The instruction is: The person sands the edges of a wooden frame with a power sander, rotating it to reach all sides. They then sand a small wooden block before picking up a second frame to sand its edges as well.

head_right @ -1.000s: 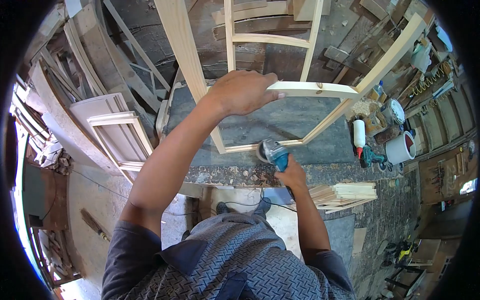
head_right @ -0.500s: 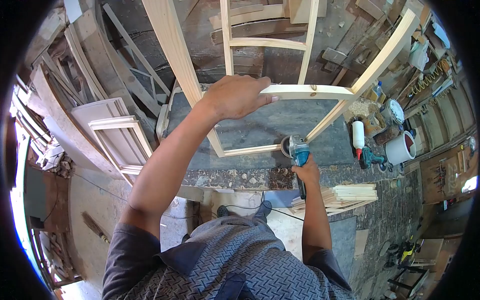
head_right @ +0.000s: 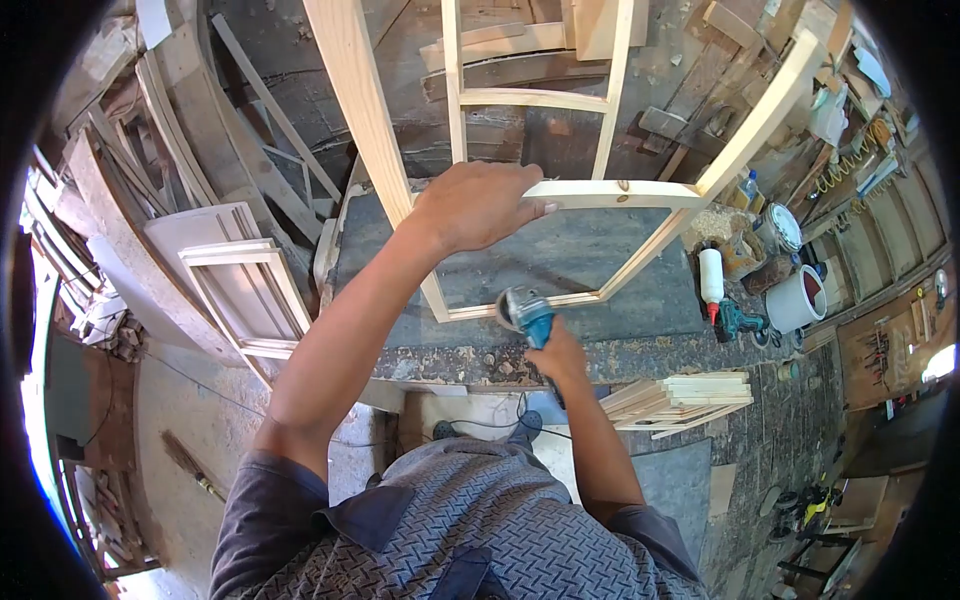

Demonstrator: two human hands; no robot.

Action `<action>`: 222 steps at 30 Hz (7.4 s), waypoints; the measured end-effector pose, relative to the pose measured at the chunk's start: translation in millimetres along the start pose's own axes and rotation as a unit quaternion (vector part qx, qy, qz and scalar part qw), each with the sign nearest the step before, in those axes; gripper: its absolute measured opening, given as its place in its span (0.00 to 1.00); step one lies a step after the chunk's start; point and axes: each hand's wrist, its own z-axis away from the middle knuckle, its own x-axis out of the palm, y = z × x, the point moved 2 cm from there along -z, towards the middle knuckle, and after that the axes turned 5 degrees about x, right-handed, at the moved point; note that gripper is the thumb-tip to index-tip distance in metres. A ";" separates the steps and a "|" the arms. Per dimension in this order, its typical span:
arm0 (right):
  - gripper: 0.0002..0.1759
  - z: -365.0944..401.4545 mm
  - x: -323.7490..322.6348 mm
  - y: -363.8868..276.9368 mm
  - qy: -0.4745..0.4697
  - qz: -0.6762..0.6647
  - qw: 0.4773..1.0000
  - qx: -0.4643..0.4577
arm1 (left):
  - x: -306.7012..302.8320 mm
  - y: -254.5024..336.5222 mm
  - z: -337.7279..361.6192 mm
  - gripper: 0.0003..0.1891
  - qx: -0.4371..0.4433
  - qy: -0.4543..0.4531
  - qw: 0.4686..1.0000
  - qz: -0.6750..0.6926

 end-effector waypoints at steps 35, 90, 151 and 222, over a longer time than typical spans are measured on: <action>0.57 97.3 -18.9 114.6 0.012 -0.126 0.991 -0.052 | 26.7 7.4 -20.4 0.23 -0.057 0.009 0.998 -0.012; 0.55 44.2 89.4 -146.0 -0.110 0.136 0.965 -0.196 | -28.1 -78.3 196.4 0.22 -0.117 0.106 0.973 -0.166; 0.56 37.4 71.2 -147.2 -0.117 0.147 0.968 -0.169 | -27.4 -75.6 200.9 0.30 -0.131 0.116 0.971 -0.165; 0.59 -195.6 -168.8 213.0 0.061 0.050 0.997 0.013 | 27.1 15.0 -16.4 0.25 -0.191 0.099 0.969 -0.118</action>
